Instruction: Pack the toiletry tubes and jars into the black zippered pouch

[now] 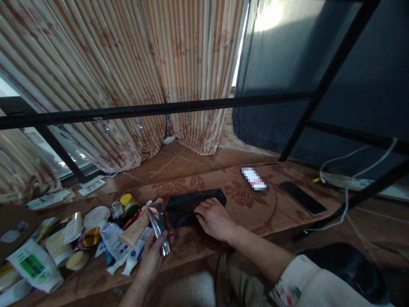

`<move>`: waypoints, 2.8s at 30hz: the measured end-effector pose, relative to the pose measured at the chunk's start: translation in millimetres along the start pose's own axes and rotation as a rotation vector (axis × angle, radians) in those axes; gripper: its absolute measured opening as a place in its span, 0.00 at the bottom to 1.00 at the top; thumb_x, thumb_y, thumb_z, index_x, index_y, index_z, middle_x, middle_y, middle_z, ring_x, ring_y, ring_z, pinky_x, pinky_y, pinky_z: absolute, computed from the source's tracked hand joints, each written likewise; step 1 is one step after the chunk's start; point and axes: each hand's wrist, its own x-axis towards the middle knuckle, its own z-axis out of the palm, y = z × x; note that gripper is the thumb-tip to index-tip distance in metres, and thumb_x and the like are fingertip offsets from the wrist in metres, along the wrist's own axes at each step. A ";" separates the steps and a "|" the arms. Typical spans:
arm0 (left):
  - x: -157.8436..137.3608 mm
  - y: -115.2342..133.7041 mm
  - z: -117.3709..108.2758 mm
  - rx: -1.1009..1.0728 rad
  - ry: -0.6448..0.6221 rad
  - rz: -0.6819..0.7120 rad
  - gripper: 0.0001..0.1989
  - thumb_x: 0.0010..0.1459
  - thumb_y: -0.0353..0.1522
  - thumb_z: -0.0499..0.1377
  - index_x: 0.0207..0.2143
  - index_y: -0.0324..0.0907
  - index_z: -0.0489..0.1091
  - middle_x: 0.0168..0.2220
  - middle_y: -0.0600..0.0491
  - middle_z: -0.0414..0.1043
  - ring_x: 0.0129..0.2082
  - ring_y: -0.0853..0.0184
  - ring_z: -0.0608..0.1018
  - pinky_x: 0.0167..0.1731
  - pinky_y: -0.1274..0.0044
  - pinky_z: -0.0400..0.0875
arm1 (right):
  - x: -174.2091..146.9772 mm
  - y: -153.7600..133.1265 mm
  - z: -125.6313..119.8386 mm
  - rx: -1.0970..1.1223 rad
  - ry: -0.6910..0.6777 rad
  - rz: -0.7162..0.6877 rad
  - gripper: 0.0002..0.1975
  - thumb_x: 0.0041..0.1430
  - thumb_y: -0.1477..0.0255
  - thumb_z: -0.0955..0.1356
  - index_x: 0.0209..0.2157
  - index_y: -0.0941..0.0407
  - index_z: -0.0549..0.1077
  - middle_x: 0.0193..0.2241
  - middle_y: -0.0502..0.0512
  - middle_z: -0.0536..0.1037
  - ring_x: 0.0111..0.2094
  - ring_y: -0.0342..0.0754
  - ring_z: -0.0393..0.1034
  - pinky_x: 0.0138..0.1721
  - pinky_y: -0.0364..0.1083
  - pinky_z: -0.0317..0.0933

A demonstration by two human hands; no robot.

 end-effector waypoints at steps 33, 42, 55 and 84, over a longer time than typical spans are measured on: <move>3.3 -4.7 -1.7 0.066 0.003 0.027 0.21 0.43 0.42 0.66 0.36 0.39 0.69 0.30 0.52 0.76 0.30 0.66 0.78 0.30 0.77 0.71 | -0.8 -0.5 -0.2 0.017 -0.031 0.021 0.14 0.64 0.64 0.60 0.35 0.56 0.74 0.33 0.55 0.76 0.38 0.48 0.66 0.44 0.48 0.49; 6.1 -6.4 -2.9 0.007 0.020 0.006 0.24 0.45 0.47 0.64 0.36 0.38 0.69 0.29 0.51 0.75 0.30 0.64 0.78 0.31 0.74 0.72 | -0.5 1.3 1.1 -0.014 -0.046 0.020 0.13 0.65 0.68 0.60 0.36 0.56 0.73 0.34 0.55 0.76 0.39 0.48 0.65 0.44 0.47 0.49; 4.0 -3.4 -1.5 0.005 0.030 -0.002 0.26 0.48 0.50 0.60 0.36 0.36 0.71 0.31 0.47 0.76 0.32 0.62 0.79 0.31 0.73 0.73 | -0.2 -0.2 0.3 -0.022 -0.045 0.028 0.15 0.66 0.65 0.58 0.34 0.56 0.73 0.33 0.55 0.75 0.38 0.47 0.65 0.43 0.48 0.48; 5.2 -3.5 -1.1 -0.022 -0.003 0.016 0.25 0.50 0.49 0.58 0.38 0.35 0.71 0.30 0.48 0.76 0.31 0.62 0.79 0.30 0.73 0.72 | -0.6 -0.1 0.5 -0.030 -0.047 0.030 0.13 0.64 0.65 0.60 0.36 0.56 0.73 0.34 0.56 0.76 0.39 0.48 0.66 0.45 0.48 0.49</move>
